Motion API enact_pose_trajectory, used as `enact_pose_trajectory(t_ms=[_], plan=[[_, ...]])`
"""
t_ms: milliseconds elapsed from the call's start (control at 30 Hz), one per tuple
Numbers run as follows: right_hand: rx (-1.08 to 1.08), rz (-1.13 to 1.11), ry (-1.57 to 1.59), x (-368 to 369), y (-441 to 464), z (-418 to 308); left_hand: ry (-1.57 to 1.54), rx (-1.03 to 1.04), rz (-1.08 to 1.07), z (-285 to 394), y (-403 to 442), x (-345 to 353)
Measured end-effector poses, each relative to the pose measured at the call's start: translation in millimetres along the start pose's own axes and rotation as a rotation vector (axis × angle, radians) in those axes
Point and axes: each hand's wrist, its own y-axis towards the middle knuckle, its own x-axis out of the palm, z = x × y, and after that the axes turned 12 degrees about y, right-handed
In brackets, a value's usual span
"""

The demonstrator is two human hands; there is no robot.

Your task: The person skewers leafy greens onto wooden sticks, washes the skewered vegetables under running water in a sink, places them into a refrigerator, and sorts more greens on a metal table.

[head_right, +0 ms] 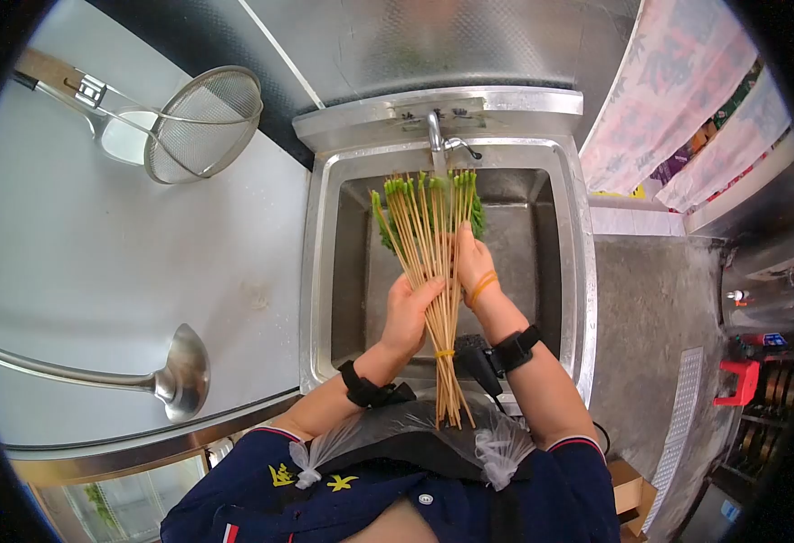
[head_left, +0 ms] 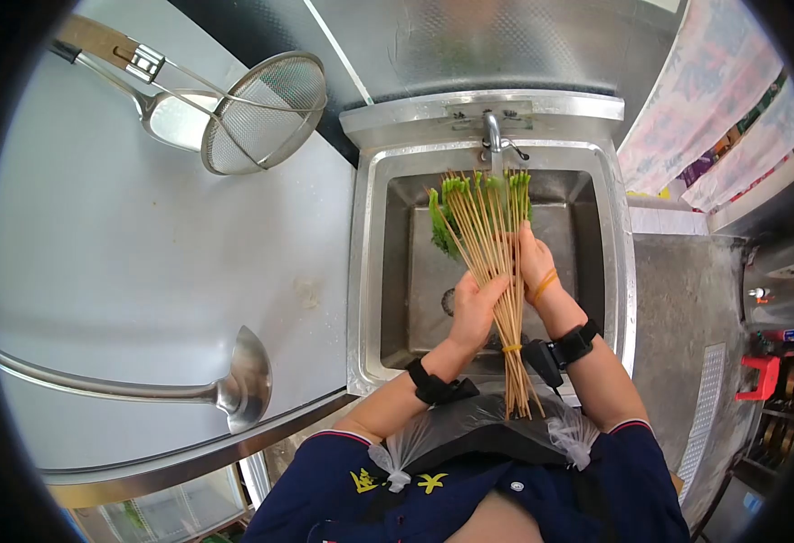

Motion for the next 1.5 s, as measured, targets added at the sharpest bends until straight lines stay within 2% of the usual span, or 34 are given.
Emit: enact_pose_trajectory(t_ms=[333, 433, 500, 600, 767, 867, 933, 1000, 1200, 1500], plan=[[0.124, -0.085, 0.057, 16, 2, 5, 0.012, 0.013, 0.070, 7, -4, -11], [0.145, -0.070, 0.016, 12, -4, 1, 0.040, 0.003, 0.017, 6, -2, -10], [0.066, -0.100, 0.111, 5, -2, -2, 0.050, -0.032, -0.038, 8, 2, -6], [0.036, -0.018, 0.150, -7, -6, -13, 0.046, -0.075, -0.152, 2, 12, 0], [-0.006, -0.044, 0.230, -32, -15, -33, -0.024, -0.152, -0.258, -4, 21, 23], [-0.111, -0.054, 0.159, -34, -19, -34, -0.007, -0.159, -0.321, -9, 26, 29], [-0.087, -0.062, 0.162, -32, -23, -37, 0.030, -0.149, -0.344, -13, 28, 29], [-0.148, -0.065, 0.085, -29, -24, -37, 0.105, -0.119, -0.310, -16, 30, 28], [-0.024, -0.166, 0.197, -18, -21, -28, -0.085, -0.184, -0.147, -12, 18, 22], [-0.013, -0.165, 0.127, 0, -11, -2, -0.086, -0.119, -0.020, -25, 12, -11]])
